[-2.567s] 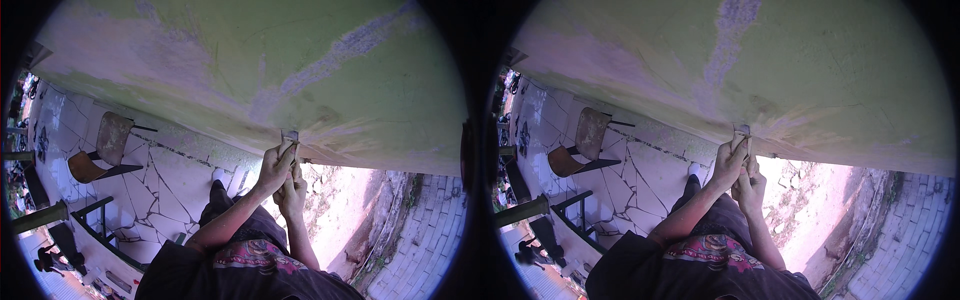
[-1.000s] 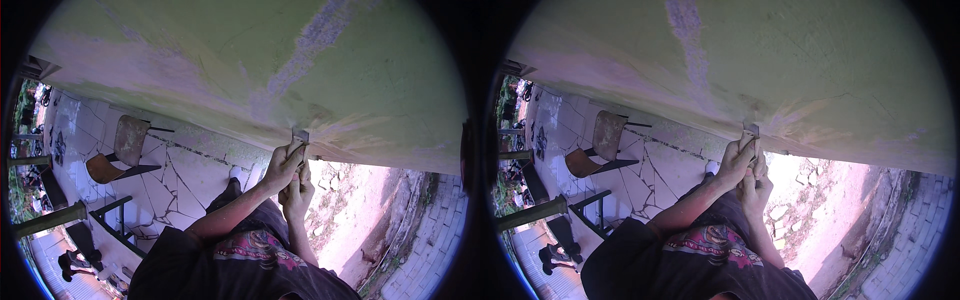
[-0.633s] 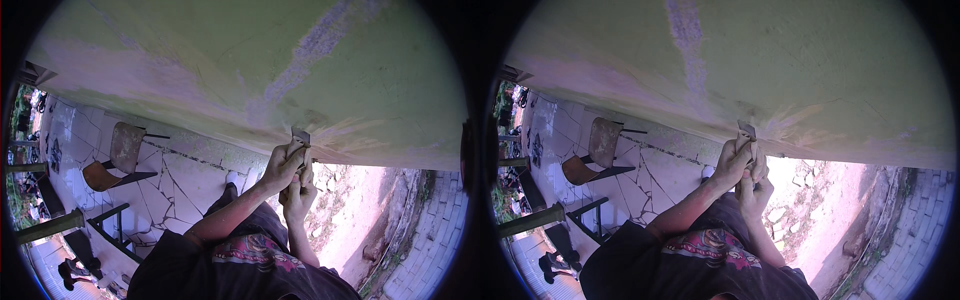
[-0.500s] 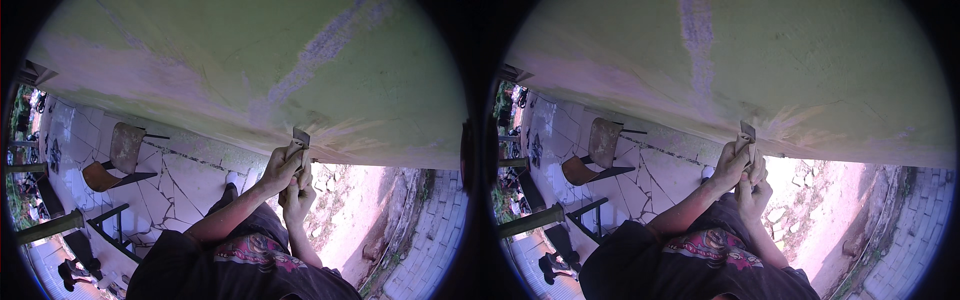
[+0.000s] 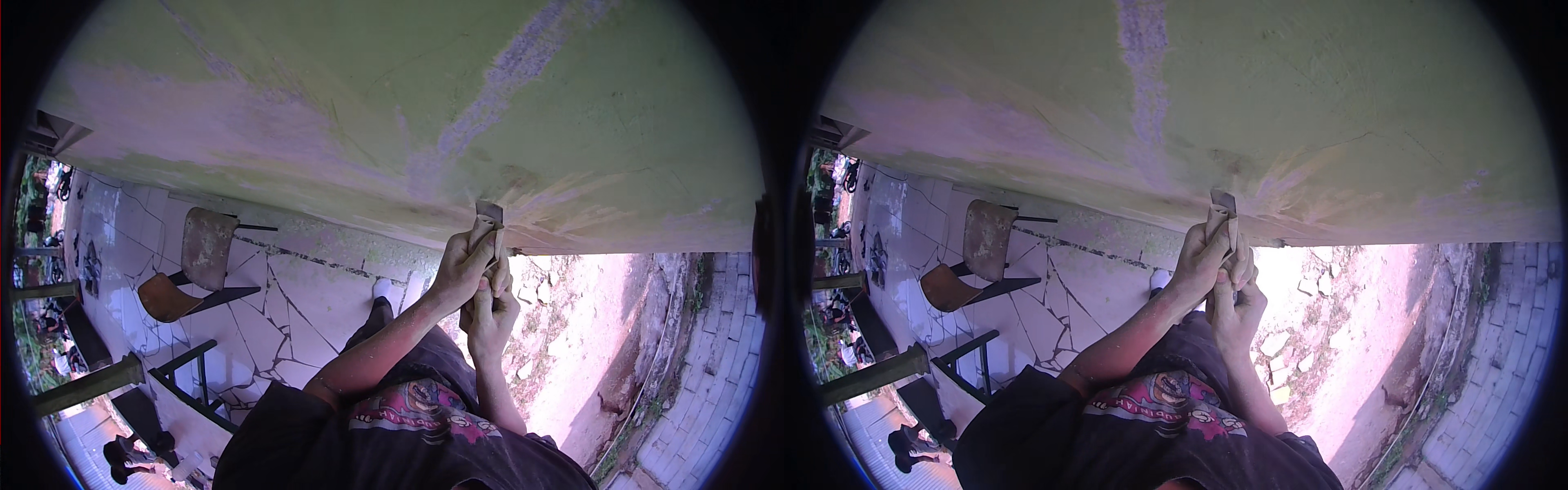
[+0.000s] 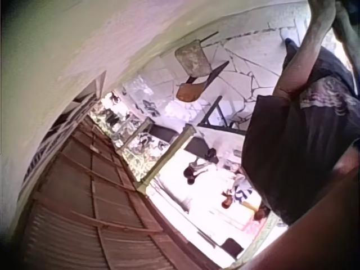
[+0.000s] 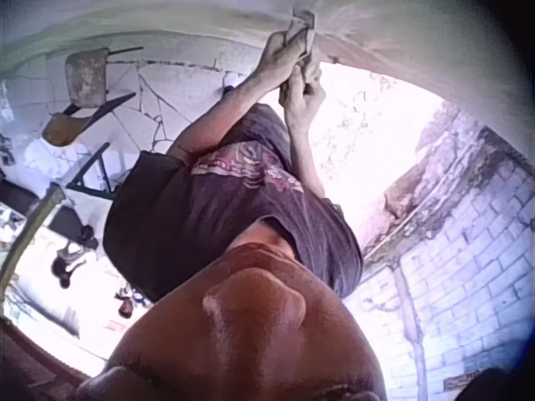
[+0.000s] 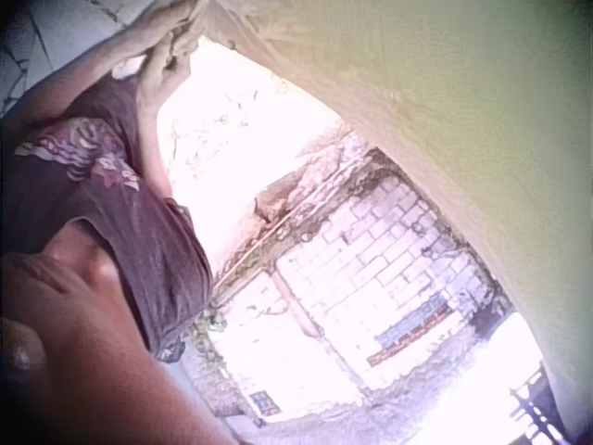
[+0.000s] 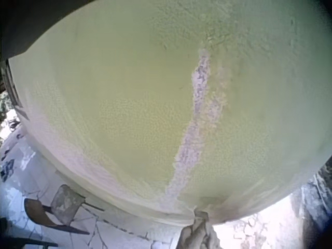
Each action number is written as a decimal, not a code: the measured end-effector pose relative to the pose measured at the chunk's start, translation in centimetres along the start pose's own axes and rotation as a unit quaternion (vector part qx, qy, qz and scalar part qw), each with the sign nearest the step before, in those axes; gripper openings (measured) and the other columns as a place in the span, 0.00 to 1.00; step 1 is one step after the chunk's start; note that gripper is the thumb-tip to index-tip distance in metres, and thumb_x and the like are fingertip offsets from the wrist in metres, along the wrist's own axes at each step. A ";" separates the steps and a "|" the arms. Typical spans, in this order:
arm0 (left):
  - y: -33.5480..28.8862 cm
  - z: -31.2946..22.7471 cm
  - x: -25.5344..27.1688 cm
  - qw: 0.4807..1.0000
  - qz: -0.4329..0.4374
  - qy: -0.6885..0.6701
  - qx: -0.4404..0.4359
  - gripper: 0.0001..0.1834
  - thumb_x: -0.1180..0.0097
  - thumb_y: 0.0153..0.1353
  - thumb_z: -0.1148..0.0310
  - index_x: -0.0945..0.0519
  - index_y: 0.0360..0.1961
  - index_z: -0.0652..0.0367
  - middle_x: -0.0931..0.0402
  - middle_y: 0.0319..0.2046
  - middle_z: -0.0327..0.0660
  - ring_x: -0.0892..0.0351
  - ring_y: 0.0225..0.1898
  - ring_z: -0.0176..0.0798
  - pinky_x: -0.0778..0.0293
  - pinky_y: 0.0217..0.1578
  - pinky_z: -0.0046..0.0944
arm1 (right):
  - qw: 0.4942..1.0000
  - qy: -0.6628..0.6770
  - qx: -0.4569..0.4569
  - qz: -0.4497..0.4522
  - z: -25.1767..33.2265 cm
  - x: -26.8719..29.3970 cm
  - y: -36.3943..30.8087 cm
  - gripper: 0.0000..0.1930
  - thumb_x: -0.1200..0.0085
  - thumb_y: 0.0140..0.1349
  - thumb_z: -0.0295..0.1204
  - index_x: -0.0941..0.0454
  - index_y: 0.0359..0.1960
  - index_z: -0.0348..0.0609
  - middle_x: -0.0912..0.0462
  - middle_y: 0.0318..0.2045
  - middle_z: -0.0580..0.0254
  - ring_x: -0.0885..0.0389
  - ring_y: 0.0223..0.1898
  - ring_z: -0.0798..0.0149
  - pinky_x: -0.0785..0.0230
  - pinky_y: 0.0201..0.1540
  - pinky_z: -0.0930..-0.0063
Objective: The person scrapes peeling paint from an exterior wall using a metal putty knife.
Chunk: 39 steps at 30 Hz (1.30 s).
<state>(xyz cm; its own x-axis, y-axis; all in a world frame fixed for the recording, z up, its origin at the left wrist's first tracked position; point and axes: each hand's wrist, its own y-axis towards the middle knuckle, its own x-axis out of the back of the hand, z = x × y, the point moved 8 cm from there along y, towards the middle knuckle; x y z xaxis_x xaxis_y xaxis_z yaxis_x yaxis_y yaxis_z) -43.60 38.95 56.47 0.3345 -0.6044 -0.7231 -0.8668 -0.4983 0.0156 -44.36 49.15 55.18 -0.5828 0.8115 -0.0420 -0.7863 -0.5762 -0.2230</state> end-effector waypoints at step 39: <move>-0.6 -6.0 -2.3 0.995 -0.023 0.093 -0.002 0.18 0.54 0.73 0.59 0.29 0.29 0.61 0.30 0.15 0.36 0.29 0.16 0.28 0.31 0.20 0.31 | 0.987 0.147 -0.007 0.063 3.1 -3.7 -0.8 0.13 0.55 0.73 0.32 0.27 0.48 0.34 0.34 0.16 0.75 0.43 0.11 0.83 0.55 0.11 0.84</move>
<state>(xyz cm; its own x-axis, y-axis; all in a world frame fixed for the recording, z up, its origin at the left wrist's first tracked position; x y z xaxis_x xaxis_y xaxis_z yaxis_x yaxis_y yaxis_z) -41.61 36.95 62.29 0.4363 -0.6858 -0.5825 -0.8478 -0.5301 -0.0109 -42.20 46.27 58.52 -0.5887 0.7282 -0.3509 -0.7077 -0.6741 -0.2116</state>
